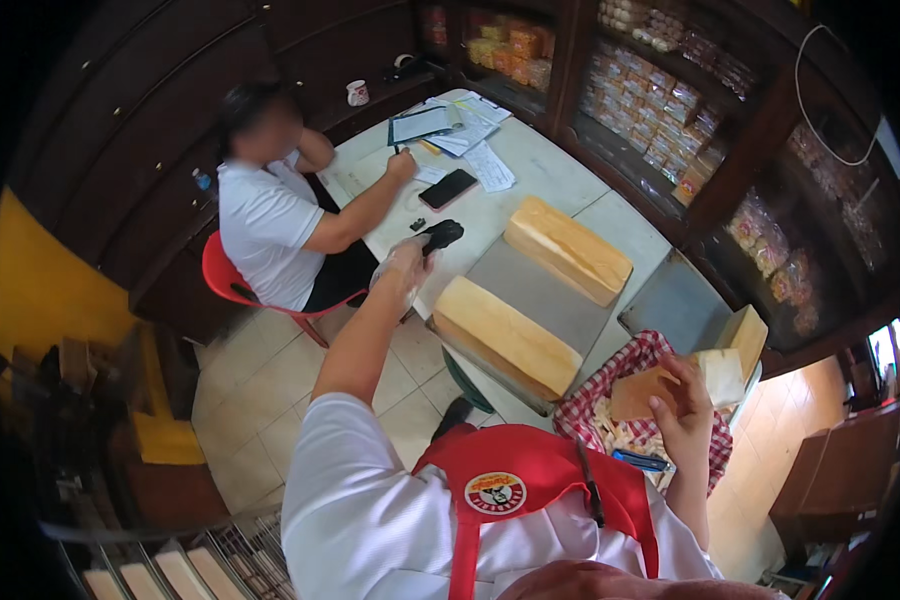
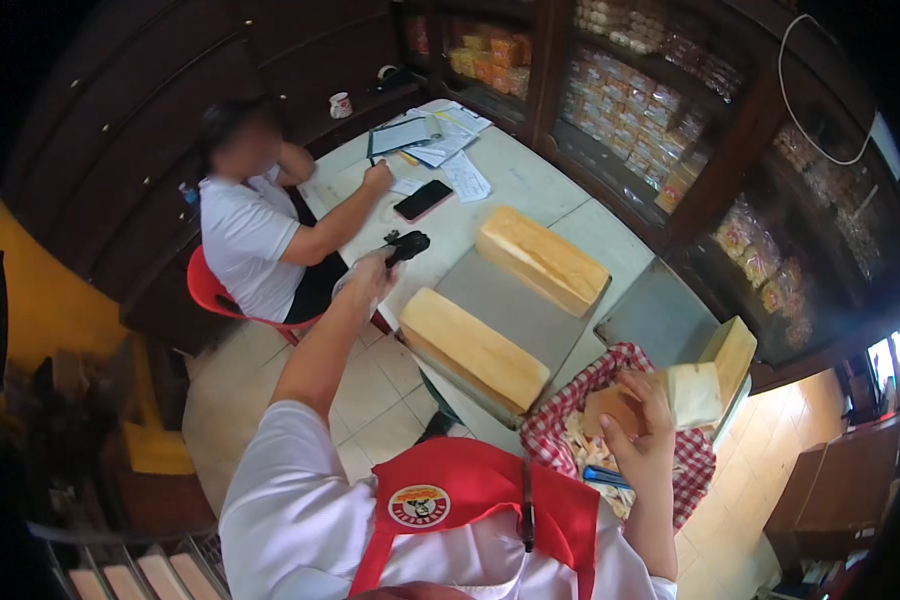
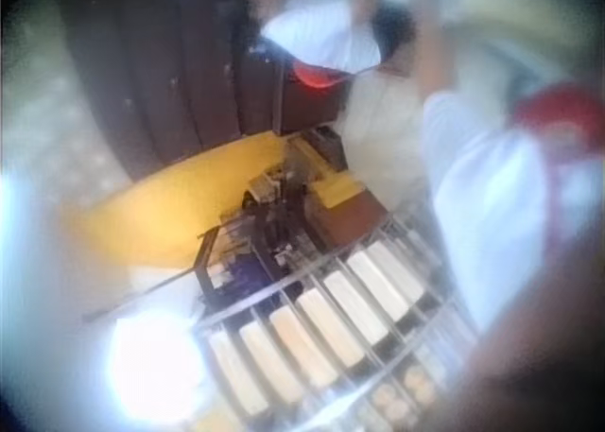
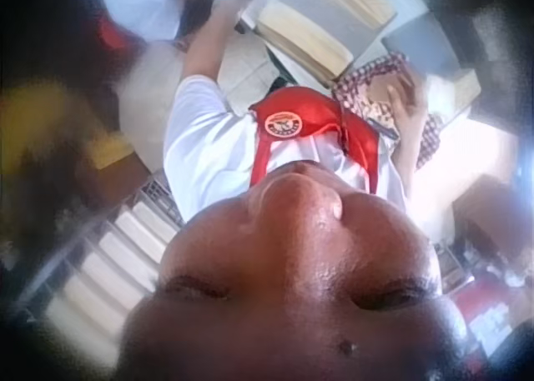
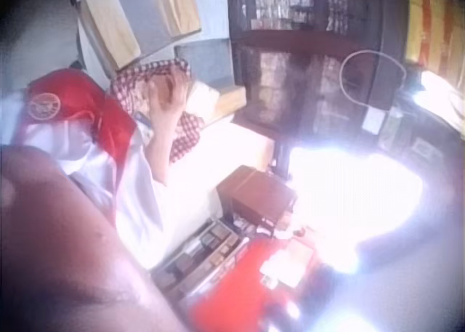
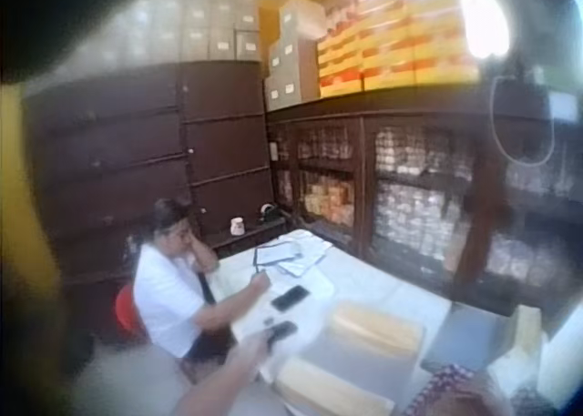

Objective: The person trims the crust from several loaves of bread using a knife and then places the loaves onto a metal tray.

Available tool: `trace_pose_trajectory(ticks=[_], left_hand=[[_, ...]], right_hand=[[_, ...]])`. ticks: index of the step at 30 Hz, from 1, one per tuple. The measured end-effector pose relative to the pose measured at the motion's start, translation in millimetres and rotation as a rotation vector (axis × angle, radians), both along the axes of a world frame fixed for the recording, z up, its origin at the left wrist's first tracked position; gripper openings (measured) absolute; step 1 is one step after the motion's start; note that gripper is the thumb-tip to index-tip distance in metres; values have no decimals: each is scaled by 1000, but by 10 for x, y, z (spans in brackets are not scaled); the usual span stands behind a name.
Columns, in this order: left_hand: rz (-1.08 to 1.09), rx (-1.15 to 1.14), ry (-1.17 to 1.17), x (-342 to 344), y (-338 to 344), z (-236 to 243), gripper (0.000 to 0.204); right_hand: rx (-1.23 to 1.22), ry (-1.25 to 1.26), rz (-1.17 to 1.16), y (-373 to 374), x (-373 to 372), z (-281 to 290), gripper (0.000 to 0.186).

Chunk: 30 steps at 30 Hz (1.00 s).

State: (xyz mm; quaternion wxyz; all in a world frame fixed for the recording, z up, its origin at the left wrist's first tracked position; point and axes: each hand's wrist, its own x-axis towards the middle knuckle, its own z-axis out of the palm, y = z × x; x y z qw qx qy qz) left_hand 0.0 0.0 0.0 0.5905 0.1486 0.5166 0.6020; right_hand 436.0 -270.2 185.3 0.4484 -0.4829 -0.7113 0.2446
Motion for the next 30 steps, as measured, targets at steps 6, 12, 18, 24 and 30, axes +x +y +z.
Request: trace_pose_trajectory(ticks=[6,12,18,24,30], left_hand=[[-16,-137,58,-147,981,-130,21],[-313,-236,89,256,2333,-784,17],[-449,-410,122,1182,2775,-989,15],[-401,-252,192,1413,2922,-1225,18],[-339,127,589,1032,3295,-1678,38]], right_hand=[[-210,125,-144,139,-854,-315,50],[-358,-24,-287,264,-1275,-172,50],[-463,14,-597,133,-1451,-232,42],[-495,26,-718,74,-1573,-267,43],[-478,-30,-704,78,-1579,-279,41]])
